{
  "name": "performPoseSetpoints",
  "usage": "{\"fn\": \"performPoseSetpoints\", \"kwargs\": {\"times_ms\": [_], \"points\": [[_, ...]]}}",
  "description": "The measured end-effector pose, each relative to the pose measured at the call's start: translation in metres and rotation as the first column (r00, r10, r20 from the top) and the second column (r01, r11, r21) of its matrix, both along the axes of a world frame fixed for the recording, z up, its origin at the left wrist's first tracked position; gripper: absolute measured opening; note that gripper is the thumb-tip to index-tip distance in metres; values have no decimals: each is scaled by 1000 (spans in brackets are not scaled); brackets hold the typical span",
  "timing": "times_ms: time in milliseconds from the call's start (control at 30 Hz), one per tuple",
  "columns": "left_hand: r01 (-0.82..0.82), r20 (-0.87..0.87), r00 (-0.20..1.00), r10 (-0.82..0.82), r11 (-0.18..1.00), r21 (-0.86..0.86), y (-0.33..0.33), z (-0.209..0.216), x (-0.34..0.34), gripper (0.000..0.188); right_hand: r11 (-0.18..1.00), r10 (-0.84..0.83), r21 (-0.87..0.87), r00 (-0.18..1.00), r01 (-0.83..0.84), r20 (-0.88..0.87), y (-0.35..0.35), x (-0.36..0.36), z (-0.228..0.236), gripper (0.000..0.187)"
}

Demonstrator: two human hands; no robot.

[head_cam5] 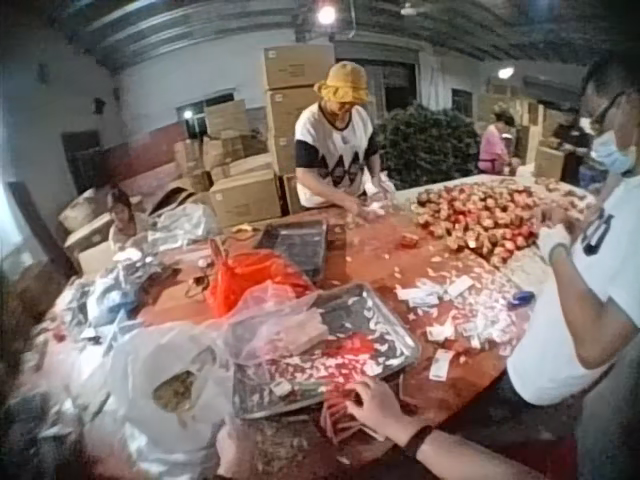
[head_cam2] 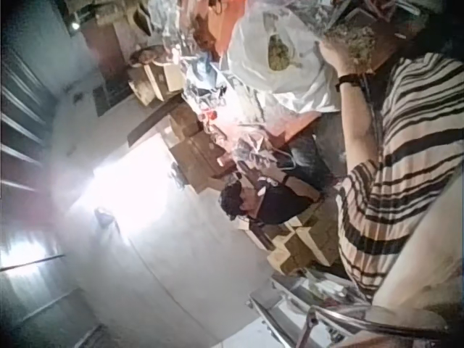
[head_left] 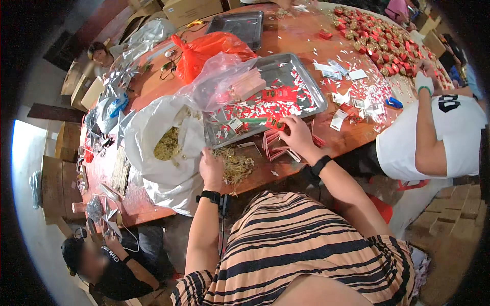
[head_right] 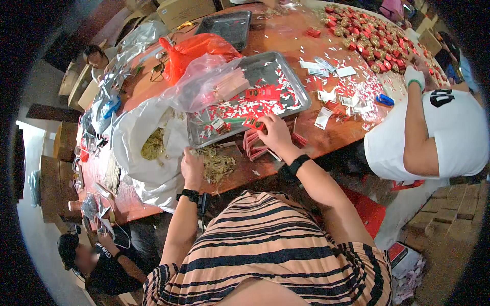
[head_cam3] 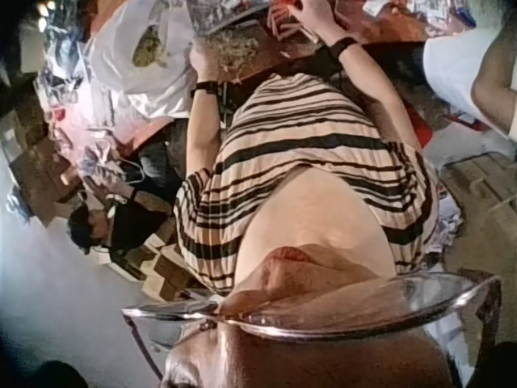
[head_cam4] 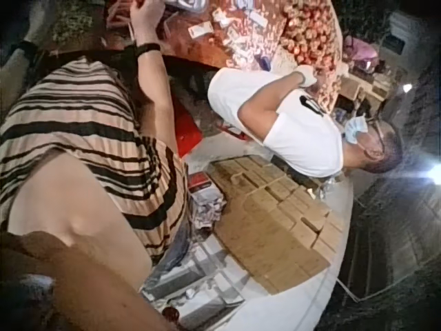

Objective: The person sits at a table and assembles small red and white paper decorations by hand. They fold flat paper pieces, insert them into red holders, and place the finished units into a metal tray. Other people are working at the same table in the background.

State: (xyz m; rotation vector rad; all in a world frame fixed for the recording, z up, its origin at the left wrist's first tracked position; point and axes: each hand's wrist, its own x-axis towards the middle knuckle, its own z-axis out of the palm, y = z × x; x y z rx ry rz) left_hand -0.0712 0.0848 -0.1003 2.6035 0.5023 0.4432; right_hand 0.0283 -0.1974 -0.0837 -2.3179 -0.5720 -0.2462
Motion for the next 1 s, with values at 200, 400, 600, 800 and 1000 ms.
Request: {"fn": "performPoseSetpoints", "kwargs": {"times_ms": [200, 400, 600, 800, 1000], "points": [[88, 2, 996, -89, 986, -139, 26, -25, 10, 19, 785, 286, 614, 836, 75, -468, 3, -10, 11, 33], [53, 39, 999, -38, 853, -519, 26, 10, 18, 12, 574, 538, 804, 670, 152, -511, 17, -20, 41, 40], [208, 139, 972, -191, 413, -887, 21, 40, 24, 8, 460, 629, 875, 640, 152, -442, 47, -28, 56, 43], [174, 155, 939, -306, 38, -984, -3, 76, 23, 3, 416, 577, 898, 723, 139, -380, 65, -32, 53, 43], [139, 204, 929, -309, -218, -966, -41, 93, 20, 3, 471, 432, 879, 850, 72, -301, 68, -38, 44, 46]]}}
